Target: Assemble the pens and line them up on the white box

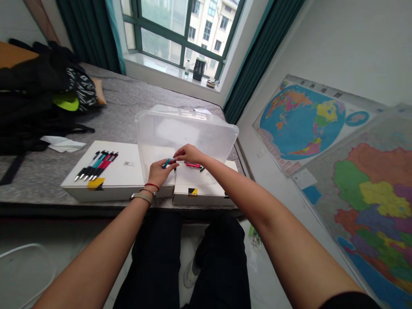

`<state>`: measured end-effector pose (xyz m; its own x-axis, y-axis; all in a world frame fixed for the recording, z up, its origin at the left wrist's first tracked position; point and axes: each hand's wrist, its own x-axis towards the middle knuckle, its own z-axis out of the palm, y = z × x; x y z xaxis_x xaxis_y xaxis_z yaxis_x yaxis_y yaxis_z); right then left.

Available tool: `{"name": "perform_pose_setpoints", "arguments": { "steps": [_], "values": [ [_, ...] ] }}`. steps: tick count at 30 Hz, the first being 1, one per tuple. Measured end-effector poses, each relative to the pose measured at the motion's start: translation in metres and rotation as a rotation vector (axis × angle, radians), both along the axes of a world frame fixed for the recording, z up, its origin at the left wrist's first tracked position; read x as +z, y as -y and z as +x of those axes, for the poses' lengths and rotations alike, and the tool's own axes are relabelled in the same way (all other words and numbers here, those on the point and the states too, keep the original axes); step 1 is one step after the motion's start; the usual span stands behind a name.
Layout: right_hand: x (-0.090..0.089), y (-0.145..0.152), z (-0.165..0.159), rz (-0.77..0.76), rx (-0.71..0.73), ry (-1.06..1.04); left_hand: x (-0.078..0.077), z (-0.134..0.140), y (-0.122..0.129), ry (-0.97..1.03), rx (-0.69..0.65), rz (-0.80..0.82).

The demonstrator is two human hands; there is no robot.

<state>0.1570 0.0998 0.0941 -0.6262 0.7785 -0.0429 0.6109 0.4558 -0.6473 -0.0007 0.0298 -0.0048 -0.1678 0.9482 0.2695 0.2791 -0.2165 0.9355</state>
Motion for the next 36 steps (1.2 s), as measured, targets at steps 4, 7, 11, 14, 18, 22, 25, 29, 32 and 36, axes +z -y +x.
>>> {"name": "perform_pose_setpoints", "arguments": {
  "steps": [4,7,11,14,18,22,25,29,32,36],
  "values": [
    [-0.007,0.0,0.004,-0.091,-0.056,-0.097,0.001,0.001,0.001,0.004,-0.004,0.014],
    [-0.012,0.002,0.007,-0.148,-0.114,-0.183,0.001,0.001,0.0,-0.001,-0.009,0.015],
    [-0.016,0.004,0.009,-0.152,-0.11,-0.16,0.001,0.002,0.0,-0.032,-0.01,0.008],
    [-0.015,0.005,0.009,-0.116,-0.087,-0.079,0.001,0.002,0.001,-0.05,0.005,0.001],
    [-0.005,0.0,0.013,0.002,-0.04,0.0,0.003,0.002,0.002,-0.07,-0.008,0.009],
    [-0.001,-0.008,0.017,0.217,-0.149,0.206,0.003,0.003,0.002,-0.084,0.023,-0.002],
    [-0.011,-0.006,0.015,0.291,-0.115,0.468,0.001,0.003,0.001,-0.091,0.061,0.003],
    [-0.03,0.005,0.005,0.367,-0.046,0.617,-0.001,0.003,0.0,-0.122,0.073,0.014],
    [-0.038,0.009,0.0,0.4,-0.025,0.618,-0.001,0.003,-0.001,-0.148,0.076,0.017],
    [-0.038,0.005,0.002,0.411,-0.018,0.567,0.0,0.004,-0.001,-0.156,0.085,0.01]
  ]
}}
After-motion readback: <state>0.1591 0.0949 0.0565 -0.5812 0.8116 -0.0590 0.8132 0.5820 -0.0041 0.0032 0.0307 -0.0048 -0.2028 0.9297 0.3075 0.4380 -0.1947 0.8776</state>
